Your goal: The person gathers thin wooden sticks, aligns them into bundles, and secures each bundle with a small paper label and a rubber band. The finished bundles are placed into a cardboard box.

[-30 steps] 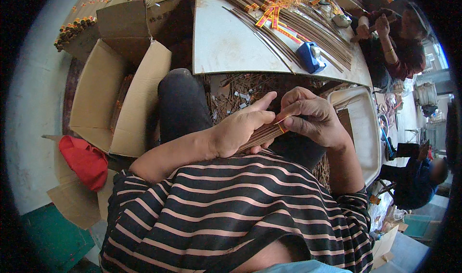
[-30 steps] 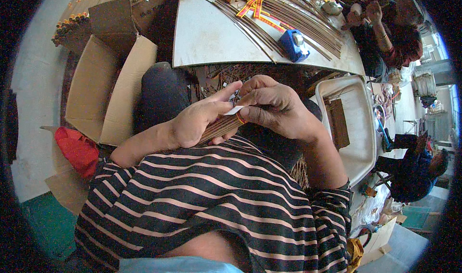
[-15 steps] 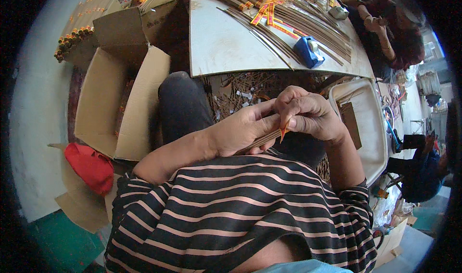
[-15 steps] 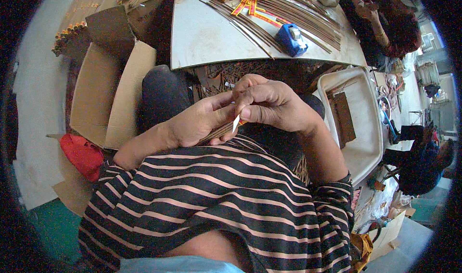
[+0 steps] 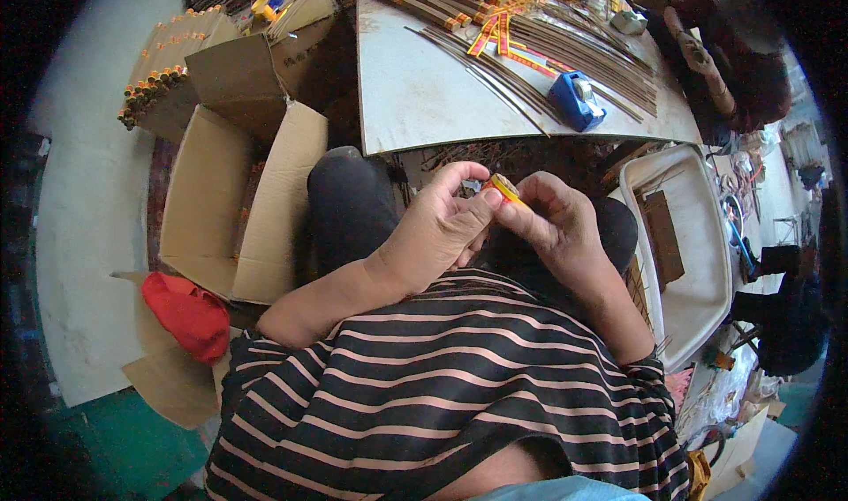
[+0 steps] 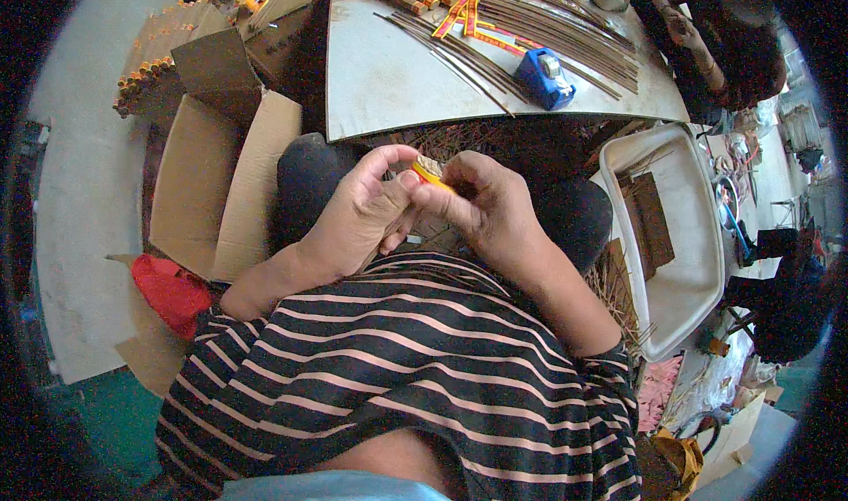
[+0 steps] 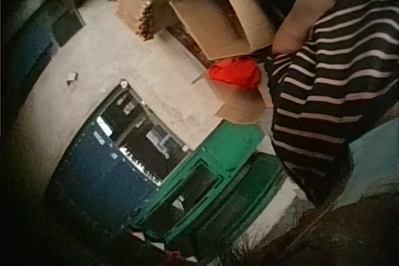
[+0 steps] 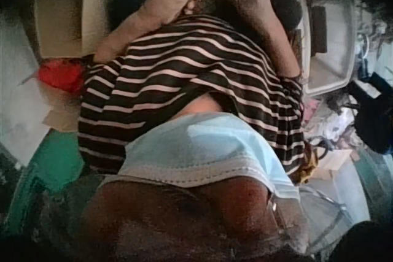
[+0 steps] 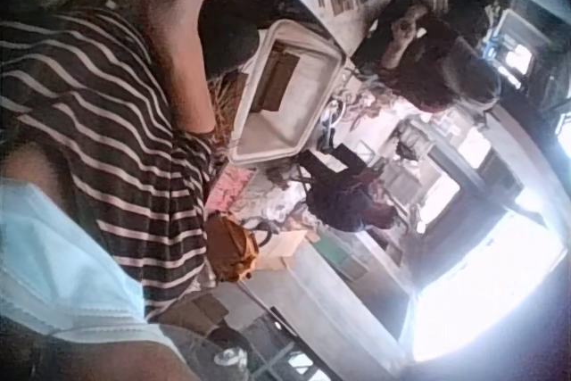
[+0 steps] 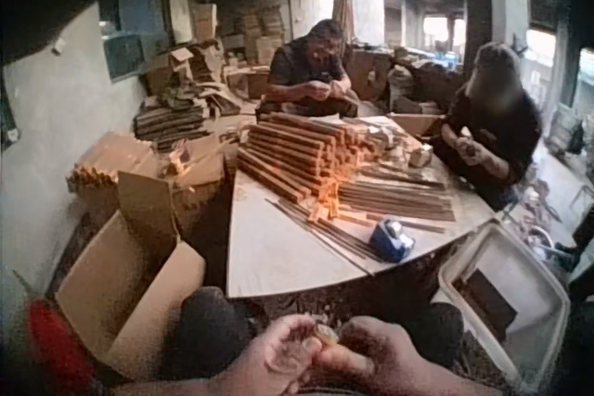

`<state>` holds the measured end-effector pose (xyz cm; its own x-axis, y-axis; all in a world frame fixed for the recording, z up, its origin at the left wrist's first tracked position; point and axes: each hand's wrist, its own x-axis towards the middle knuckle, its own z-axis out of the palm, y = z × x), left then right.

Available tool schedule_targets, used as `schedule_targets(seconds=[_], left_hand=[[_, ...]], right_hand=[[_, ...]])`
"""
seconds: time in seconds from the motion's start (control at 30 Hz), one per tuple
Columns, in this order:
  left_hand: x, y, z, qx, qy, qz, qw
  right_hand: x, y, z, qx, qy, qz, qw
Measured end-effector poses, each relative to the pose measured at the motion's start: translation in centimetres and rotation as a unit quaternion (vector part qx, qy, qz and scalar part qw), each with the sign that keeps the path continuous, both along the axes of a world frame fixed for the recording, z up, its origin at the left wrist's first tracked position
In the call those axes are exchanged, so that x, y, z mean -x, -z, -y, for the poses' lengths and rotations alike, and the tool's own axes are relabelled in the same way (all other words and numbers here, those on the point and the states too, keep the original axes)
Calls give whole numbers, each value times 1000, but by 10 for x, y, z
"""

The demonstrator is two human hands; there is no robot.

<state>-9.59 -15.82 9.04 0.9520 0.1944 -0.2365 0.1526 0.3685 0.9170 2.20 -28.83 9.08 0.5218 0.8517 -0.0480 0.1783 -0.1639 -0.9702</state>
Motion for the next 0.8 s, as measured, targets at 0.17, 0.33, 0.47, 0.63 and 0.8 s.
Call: schedule_targets(seconds=[0.17,0.33,0.47,0.63,0.8], left_hand=[[-1,10,-1,8,7,15,1000],[-3,1,0,68,24,-10,997],[-5,1,0,102,66,-14,993],[-9,2,-6,165,136,3,977],[-17,4,-9,240,216,32,946]], right_hand=[[-5,11,-1,-38,-9,5,999],[-10,21,2,-75,-20,-58,995],[-15,31,5,-130,-33,-78,988],[-18,29,4,-173,-27,-99,979],[-27,25,3,-249,-66,71,964]])
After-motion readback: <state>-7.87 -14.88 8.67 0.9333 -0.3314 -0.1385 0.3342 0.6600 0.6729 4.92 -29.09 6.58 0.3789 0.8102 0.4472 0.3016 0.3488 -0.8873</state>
